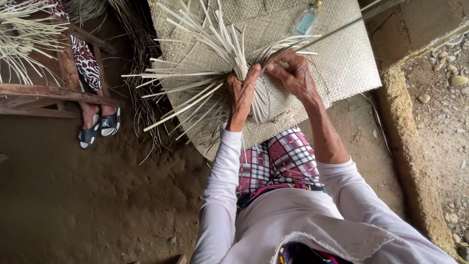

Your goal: Weaving thin natural fibers to create a hat or similar craft item.

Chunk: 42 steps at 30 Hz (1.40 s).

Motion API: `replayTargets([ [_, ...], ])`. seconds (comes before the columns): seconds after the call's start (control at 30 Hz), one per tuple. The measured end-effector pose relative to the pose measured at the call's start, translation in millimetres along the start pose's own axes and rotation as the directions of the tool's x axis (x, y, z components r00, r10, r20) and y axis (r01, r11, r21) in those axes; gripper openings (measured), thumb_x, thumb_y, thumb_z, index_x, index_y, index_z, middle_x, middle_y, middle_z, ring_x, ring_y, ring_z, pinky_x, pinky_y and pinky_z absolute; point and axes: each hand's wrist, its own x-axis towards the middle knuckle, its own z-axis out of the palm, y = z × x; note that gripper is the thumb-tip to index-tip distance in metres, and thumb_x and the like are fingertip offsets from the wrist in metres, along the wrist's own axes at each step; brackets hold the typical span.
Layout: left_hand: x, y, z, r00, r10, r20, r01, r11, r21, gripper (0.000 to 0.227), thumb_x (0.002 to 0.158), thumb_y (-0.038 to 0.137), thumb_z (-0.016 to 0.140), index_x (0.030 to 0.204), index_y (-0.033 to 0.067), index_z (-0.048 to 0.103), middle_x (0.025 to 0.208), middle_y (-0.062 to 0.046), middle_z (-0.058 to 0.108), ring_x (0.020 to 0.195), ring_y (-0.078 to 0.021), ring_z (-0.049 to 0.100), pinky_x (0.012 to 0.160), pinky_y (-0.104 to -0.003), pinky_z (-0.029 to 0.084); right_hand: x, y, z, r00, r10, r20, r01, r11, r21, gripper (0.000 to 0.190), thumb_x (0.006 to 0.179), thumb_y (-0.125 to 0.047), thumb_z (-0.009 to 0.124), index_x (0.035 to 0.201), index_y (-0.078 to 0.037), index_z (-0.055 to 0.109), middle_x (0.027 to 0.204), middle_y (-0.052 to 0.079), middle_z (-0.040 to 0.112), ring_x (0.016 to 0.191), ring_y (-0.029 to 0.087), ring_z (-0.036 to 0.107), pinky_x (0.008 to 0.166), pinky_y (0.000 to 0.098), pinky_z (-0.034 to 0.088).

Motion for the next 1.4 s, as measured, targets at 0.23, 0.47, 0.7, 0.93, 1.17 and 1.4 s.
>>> replayTargets([
  [0.23, -18, 61, -2, 0.973, -0.226, -0.047, 0.228, 0.973, 0.043, 0.042, 0.06, 0.031, 0.073, 0.082, 0.0005, 0.055, 0.078, -0.014, 0.061, 0.075, -0.0214, 0.055, 0.069, -0.036, 0.045, 8, -42, -8, 0.981, 0.023, 0.195, -0.005, 0.996, -0.09, 0.009, 0.087, -0.007, 0.061, 0.078, -0.009, 0.058, 0.091, 0.002, 0.059, 0.09, 0.018, 0.053, 0.08, 0.032, 0.046],
  [0.47, -18, 62, -5, 0.997, -0.042, 0.069, 0.041, 0.999, 0.017, 0.027, 0.069, 0.03, 0.067, 0.072, 0.0033, 0.071, 0.067, -0.007, 0.067, 0.063, -0.0153, 0.058, 0.062, -0.033, 0.047, 12, -37, -5, 0.994, 0.069, 0.087, -0.062, 0.994, -0.086, 0.013, 0.088, -0.026, 0.066, 0.084, -0.013, 0.062, 0.074, -0.003, 0.046, 0.062, 0.009, 0.039, 0.052, 0.0228, 0.032],
  [0.7, -16, 57, -4, 0.999, -0.013, 0.049, 0.015, 0.999, -0.039, 0.022, 0.068, 0.024, 0.071, 0.069, 0.0018, 0.066, 0.065, -0.007, 0.064, 0.06, -0.0146, 0.059, 0.057, -0.032, 0.05, 46, -7, 13, 0.979, -0.2, -0.033, 0.187, 0.953, -0.239, 0.013, 0.079, -0.017, 0.076, 0.08, -0.013, 0.064, 0.086, -0.001, 0.061, 0.086, 0.017, 0.047, 0.083, 0.0407, 0.032],
  [0.93, 13, -50, -13, 0.986, 0.159, 0.052, -0.158, 0.778, 0.608, 0.038, 0.071, 0.031, 0.066, 0.104, 0.0193, 0.054, 0.092, -0.02, 0.042, 0.081, -0.0289, 0.045, 0.063, -0.04, 0.041, 45, -15, 14, 0.943, -0.317, 0.099, 0.331, 0.881, -0.339, 0.014, 0.087, -0.016, 0.07, 0.08, -0.014, 0.058, 0.084, 0.001, 0.058, 0.078, 0.016, 0.051, 0.078, 0.034, 0.033],
  [1.17, 28, -65, -2, 0.533, 0.793, 0.295, -0.53, 0.041, 0.847, 0.013, 0.079, 0.016, 0.068, 0.092, 0.0153, 0.064, 0.069, -0.009, 0.038, 0.065, -0.0266, 0.044, 0.055, -0.037, 0.04, 14, -37, 3, 0.923, -0.28, 0.262, 0.355, 0.883, -0.308, 0.029, 0.097, -0.029, 0.05, 0.09, -0.002, 0.057, 0.078, 0.009, 0.058, 0.058, 0.019, 0.056, 0.044, 0.029, 0.041],
  [1.4, 32, -67, 11, 0.951, 0.263, 0.163, -0.307, 0.869, 0.389, 0.01, 0.09, 0.01, 0.042, 0.081, 0.0099, 0.037, 0.071, -0.005, 0.05, 0.049, -0.0075, 0.042, 0.04, -0.015, 0.037, 27, 2, 9, 0.958, -0.275, 0.08, 0.254, 0.686, -0.682, 0.014, 0.084, -0.014, 0.055, 0.077, -0.002, 0.059, 0.074, 0.009, 0.052, 0.069, 0.024, 0.046, 0.055, 0.0377, 0.039],
])
